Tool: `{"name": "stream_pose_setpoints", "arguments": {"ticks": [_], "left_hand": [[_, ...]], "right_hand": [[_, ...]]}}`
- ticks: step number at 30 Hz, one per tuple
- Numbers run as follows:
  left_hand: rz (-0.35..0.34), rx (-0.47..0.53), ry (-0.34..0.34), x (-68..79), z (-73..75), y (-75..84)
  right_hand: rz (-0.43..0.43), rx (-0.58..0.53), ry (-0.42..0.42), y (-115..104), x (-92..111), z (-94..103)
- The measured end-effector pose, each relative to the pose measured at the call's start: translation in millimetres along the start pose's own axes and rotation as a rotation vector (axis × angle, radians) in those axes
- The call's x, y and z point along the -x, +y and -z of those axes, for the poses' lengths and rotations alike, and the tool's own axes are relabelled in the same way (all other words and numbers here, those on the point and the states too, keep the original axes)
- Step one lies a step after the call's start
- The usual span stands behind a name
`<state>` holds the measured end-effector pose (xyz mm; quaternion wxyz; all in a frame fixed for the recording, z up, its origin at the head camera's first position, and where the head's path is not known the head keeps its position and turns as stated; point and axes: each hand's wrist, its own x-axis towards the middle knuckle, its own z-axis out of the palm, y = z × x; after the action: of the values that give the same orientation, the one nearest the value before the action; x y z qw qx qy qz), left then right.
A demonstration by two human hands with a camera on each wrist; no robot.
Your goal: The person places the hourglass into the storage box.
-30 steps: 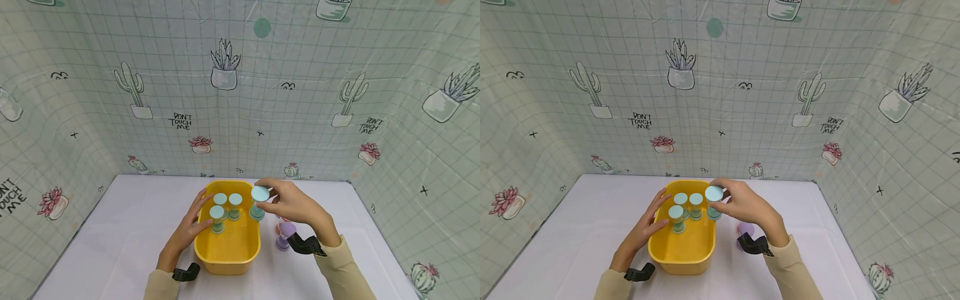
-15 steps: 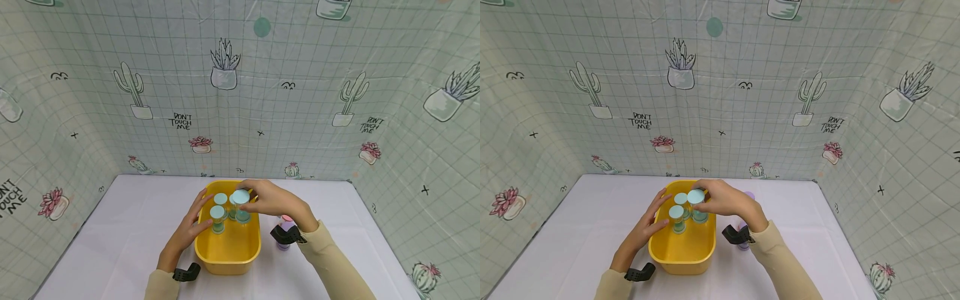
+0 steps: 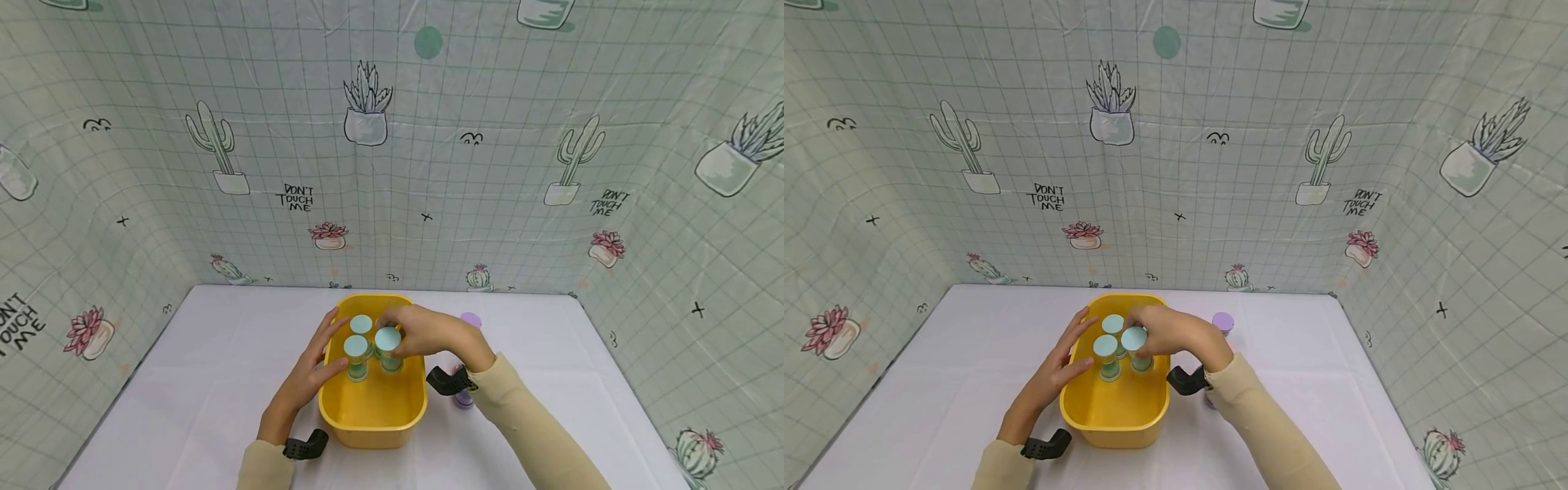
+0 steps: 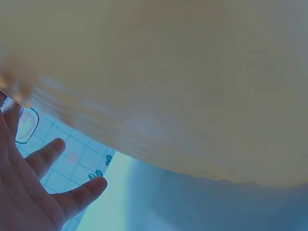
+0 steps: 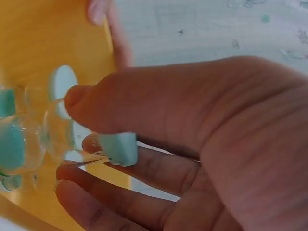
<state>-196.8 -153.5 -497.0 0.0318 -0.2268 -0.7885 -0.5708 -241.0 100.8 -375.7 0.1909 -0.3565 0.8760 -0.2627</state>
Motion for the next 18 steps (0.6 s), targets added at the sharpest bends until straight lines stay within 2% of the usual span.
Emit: {"name": "stream_pose_setpoints", "arguments": {"ticks": [11,18], "left_hand": [[0.006,0.007,-0.001,0.7,1.0,0.7],[-0.019,0.010,-0.015,0.7,1.4,-0.3]], "right_hand": [[-0.084,0.134,-0.045,2.2,-18.5,-15.3],[-0.181,0.216,-0.050,2.5,-26.9,-21.7]]}}
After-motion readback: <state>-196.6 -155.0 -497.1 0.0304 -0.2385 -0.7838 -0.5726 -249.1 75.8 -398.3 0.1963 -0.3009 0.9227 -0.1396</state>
